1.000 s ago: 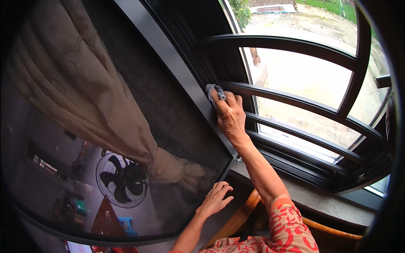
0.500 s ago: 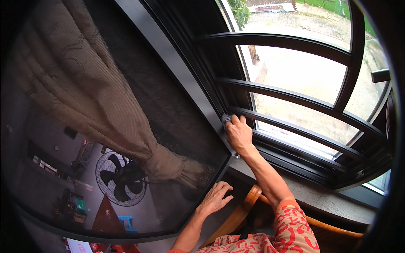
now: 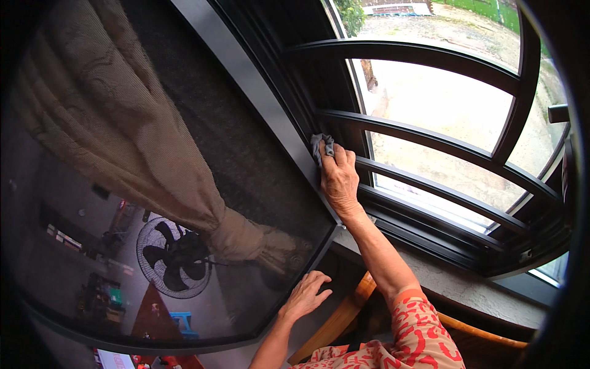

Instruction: The person wipes the black metal window frame and the adjacent screen mesh with a grey cloth. They systematically clean the vertical and horizontal bars of the frame, moving from the upper sections down to the lower sill area.

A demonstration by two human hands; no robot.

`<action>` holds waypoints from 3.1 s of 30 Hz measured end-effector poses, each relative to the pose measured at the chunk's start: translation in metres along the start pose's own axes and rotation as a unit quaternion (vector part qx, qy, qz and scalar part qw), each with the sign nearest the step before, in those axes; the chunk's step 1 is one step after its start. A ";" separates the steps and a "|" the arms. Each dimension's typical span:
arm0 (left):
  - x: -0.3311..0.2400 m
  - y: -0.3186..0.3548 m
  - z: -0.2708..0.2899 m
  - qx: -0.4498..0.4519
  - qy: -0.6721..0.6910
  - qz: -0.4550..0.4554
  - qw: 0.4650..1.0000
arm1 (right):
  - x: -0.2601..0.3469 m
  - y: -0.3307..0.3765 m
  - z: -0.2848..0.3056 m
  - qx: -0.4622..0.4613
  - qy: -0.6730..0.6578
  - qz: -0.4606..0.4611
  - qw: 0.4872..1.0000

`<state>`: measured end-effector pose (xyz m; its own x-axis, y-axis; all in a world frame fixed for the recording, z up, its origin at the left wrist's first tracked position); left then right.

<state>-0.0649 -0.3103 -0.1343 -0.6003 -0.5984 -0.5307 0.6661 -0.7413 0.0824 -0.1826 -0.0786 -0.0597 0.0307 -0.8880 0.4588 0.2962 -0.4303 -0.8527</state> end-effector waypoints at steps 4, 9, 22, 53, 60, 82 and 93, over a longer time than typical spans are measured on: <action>0.006 0.004 -0.002 0.004 0.000 0.005 1.000 | 0.000 0.008 -0.001 0.040 0.034 -0.012 0.999; 0.009 0.004 -0.005 0.001 0.006 -0.008 1.000 | 0.002 0.010 0.012 0.079 -0.055 -0.087 0.992; 0.009 0.007 -0.004 0.003 0.002 -0.005 1.000 | 0.000 -0.008 0.015 0.099 0.121 0.013 0.988; -0.005 -0.007 -0.002 0.022 -0.008 -0.029 0.999 | 0.003 0.011 0.019 0.036 -0.167 -0.118 0.978; 0.005 0.005 -0.005 0.021 -0.007 -0.012 1.000 | -0.009 0.032 -0.003 0.068 -0.188 -0.128 0.971; 0.008 0.011 0.003 0.034 -0.015 0.003 0.999 | -0.058 0.092 -0.026 0.226 -0.117 -0.429 0.867; 0.010 0.011 0.001 0.043 0.003 0.013 0.999 | -0.051 0.088 -0.045 0.066 -0.258 -0.399 0.877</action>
<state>-0.0638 -0.3248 -0.1376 -0.5806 -0.6164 -0.5318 0.6414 -0.7487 0.1676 -0.2009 -0.0787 -0.1688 0.1825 -0.1060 0.9775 0.5265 -0.8291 -0.1882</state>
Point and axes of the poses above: each hand's wrist, its own y-axis away from the middle knuckle, its own z-axis out of the back of the hand, x = y × z, the point moved 1 cm from there along -y, towards the middle knuckle, and after that the axes turned 5 degrees about -x, right-handed, at the moved point
